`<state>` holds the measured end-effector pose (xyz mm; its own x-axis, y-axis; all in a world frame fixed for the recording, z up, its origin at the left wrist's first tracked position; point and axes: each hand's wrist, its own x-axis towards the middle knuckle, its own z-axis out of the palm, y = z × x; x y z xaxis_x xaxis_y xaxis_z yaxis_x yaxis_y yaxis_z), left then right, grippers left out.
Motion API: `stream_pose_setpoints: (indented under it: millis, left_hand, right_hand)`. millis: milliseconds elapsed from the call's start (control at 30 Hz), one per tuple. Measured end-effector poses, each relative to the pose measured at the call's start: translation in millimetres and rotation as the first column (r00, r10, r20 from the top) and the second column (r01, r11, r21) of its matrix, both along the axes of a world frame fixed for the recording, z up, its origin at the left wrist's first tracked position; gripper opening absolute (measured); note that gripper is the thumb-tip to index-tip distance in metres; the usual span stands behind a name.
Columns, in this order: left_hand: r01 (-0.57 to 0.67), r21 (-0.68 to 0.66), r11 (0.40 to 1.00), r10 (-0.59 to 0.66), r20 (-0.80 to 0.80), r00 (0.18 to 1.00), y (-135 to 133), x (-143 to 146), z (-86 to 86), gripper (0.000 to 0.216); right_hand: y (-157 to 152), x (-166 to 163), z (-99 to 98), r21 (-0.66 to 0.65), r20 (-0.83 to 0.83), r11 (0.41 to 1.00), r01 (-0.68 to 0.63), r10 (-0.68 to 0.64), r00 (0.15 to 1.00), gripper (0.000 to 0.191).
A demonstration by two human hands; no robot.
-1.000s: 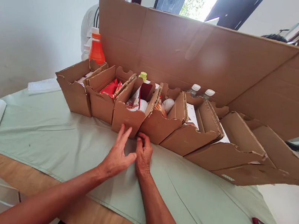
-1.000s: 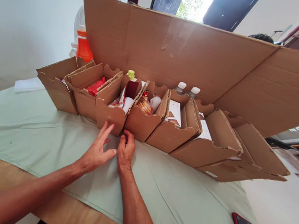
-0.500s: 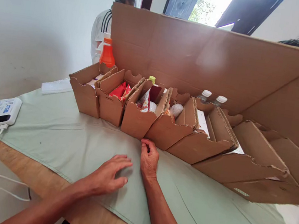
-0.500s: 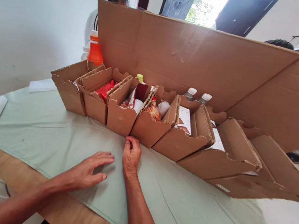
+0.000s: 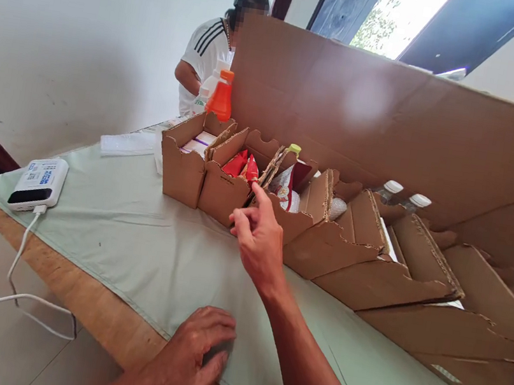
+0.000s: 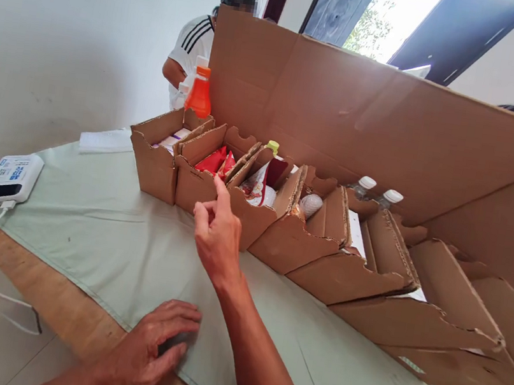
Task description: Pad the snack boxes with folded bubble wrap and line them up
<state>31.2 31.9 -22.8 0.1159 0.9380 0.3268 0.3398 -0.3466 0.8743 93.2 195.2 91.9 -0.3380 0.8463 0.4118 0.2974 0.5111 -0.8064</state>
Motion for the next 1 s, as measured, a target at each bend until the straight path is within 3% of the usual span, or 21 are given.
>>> stream_pose_setpoints:
  millis: [67, 200, 267, 367, 467, 600, 733, 800, 867, 933, 1000]
  left_hand:
    - [-0.058, 0.005, 0.998, 0.058, 0.037, 0.998, 0, -1, -2.4, 0.036]
    - [-0.249, -0.050, 0.967, 0.253, 0.125, 0.959, -1, -5, -7.6, 0.032]
    - [-0.347, -0.080, 0.934, 0.356, 0.190, 0.915, -1, -7, -7.7, 0.032]
    - [-0.497, -0.186, 0.848, 0.530, 0.319, 0.786, -4, -12, -5.6, 0.039]
    - [-0.590, -0.312, 0.745, 0.665, 0.427, 0.614, -9, -24, -2.7, 0.049]
    - [-0.679, -0.254, 0.689, 0.679, 0.555, 0.481, -15, -53, 2.7, 0.055]
    - [-0.685, -0.152, 0.712, 0.630, 0.571, 0.527, -25, -81, 15.1, 0.065]
    - [-0.647, -0.133, 0.750, 0.602, 0.541, 0.587, -31, -87, 22.3, 0.069]
    - [-0.594, -0.123, 0.795, 0.564, 0.512, 0.648, -36, -89, 27.6, 0.072]
    - [-0.530, -0.113, 0.840, 0.512, 0.485, 0.709, -38, -86, 29.3, 0.074]
    - [-0.457, -0.122, 0.881, 0.458, 0.458, 0.761, -36, -80, 28.1, 0.076]
  right_hand:
    - [18, -18, 9.3, -0.045, 0.031, 0.999, -0.004, 0.006, 1.000, 0.062]
    - [47, -35, 4.8, -0.160, -0.023, 0.987, 0.007, -0.011, 1.000, 0.033]
    - [46, -35, -0.2, -0.162, -0.049, 0.987, 0.004, -0.012, 0.999, 0.032]
    - [21, -25, -3.2, -0.150, -0.072, 0.989, -0.012, 0.001, 0.997, 0.032]
    - [-25, -5, -1.1, -0.138, -0.065, 0.988, -0.062, 0.053, 0.996, 0.030]
    - [-93, 35, 5.4, -0.077, 0.021, 0.986, -0.148, 0.150, 0.988, 0.024]
    - [-134, 97, 7.3, 0.059, 0.182, 0.991, -0.119, 0.106, 0.977, 0.025]
    - [-143, 133, 3.2, 0.049, 0.226, 0.999, 0.007, -0.018, 0.974, 0.021]
    - [-147, 165, -2.2, -0.016, 0.178, 0.981, 0.194, -0.188, 0.966, 0.020]
    - [-150, 191, -7.0, -0.103, 0.066, 0.921, 0.376, -0.371, 0.926, 0.024]
    - [-154, 210, -12.6, -0.165, -0.044, 0.867, 0.469, -0.482, 0.875, 0.039]
